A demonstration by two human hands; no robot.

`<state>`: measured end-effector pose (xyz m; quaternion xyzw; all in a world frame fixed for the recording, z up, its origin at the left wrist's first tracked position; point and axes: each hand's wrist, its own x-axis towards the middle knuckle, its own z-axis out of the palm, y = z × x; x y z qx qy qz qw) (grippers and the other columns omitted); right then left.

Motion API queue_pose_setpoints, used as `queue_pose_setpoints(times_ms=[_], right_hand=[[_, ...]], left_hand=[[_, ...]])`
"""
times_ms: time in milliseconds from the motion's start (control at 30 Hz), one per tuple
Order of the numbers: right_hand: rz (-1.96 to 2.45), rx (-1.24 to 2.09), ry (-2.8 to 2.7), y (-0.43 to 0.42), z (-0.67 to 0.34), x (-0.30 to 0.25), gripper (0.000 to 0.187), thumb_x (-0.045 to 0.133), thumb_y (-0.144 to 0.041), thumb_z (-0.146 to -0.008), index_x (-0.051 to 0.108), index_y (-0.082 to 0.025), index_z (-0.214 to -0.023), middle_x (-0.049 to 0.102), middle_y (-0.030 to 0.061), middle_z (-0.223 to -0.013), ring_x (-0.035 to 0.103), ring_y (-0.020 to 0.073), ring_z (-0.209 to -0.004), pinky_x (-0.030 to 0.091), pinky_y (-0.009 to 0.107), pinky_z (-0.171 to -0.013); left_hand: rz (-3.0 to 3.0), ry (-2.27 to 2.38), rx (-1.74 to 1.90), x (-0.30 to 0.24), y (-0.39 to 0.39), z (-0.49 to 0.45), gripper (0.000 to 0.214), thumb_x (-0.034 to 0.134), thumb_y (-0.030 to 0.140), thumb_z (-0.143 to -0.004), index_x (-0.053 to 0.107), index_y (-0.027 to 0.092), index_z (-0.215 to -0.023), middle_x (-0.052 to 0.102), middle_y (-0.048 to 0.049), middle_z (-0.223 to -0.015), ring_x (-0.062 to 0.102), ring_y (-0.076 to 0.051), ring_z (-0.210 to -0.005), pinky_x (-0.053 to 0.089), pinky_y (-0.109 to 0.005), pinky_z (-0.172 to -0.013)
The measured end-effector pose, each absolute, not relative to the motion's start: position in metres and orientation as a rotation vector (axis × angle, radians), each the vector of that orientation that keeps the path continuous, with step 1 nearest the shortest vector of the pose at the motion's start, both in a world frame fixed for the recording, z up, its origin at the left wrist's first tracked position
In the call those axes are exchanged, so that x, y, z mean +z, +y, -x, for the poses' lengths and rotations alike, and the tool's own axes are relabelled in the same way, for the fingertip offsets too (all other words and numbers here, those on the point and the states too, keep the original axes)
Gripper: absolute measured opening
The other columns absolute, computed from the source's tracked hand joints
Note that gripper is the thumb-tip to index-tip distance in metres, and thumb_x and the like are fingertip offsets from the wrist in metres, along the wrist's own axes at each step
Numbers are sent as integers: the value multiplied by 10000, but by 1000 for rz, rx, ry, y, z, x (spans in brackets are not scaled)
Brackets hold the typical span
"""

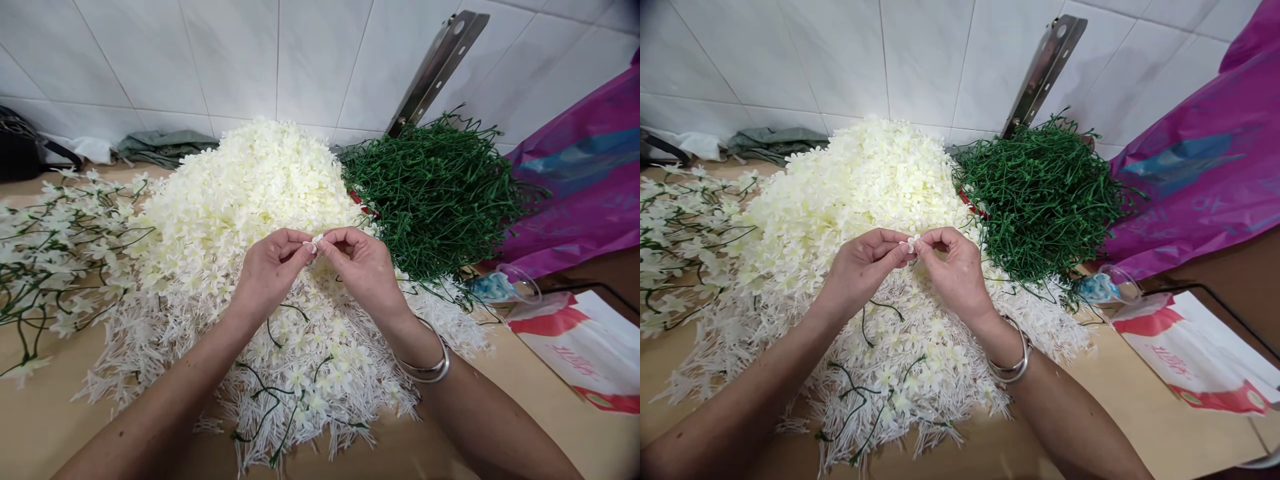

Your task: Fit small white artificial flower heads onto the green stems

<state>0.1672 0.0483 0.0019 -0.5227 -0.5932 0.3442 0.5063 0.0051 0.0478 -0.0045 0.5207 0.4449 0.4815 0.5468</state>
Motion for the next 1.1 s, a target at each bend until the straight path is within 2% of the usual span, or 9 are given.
queue_pose_setpoints(times_ms=[67,167,367,633,833,1100], right_hand=[[1276,954,-1392,49,-169,2,137,757,-336,-796,700,-213,-776,750,22,-781,672,178,-730,553,341,-731],[1297,955,-1357,48,-166,1,151,768,-347,-780,704,-210,-770,749,27,-779,676,179,-733,557,349,-752],[1224,554,-1435,39,-154,1,94,700,-209,-814,673,-227,-726,752,58,-951,701,212,-942,534,411,-952],[1183,801,-1326,43,-154,-6,91,738,-272,-824,688,-221,-767,768,65,-990,729,212,-981,554,399,-973],[1182,840,-1334,43,-157,-5,101,765,-312,-832,733,-221,-800,759,55,-952,709,208,-930,546,393,-938],[1183,675,-1389,44,-159,-5,75,744,-257,-862,719,-232,-796,731,20,-853,679,197,-880,523,369,-887]], left_hand=[[-1303,1104,1141,-3,47,-5,229,791,379,-842,754,196,-975,819,-31,-833,742,-183,-794,533,-263,-714],[-1409,1191,1151,1,43,-8,133,746,325,-874,752,211,-942,816,-12,-815,731,-171,-741,504,-247,-646],[-1425,1289,1235,7,36,-15,42,714,257,-873,721,230,-905,807,10,-769,702,-153,-649,463,-233,-570],[-1422,1168,1268,-1,36,-15,41,695,253,-887,724,231,-867,810,3,-827,738,-161,-755,531,-247,-699],[-1109,1001,1312,-6,41,-18,197,821,353,-793,756,182,-869,812,-26,-808,754,-176,-811,584,-286,-828],[-1053,979,1275,-5,44,-17,206,860,365,-751,802,185,-833,793,-18,-796,723,-161,-783,580,-281,-808]])
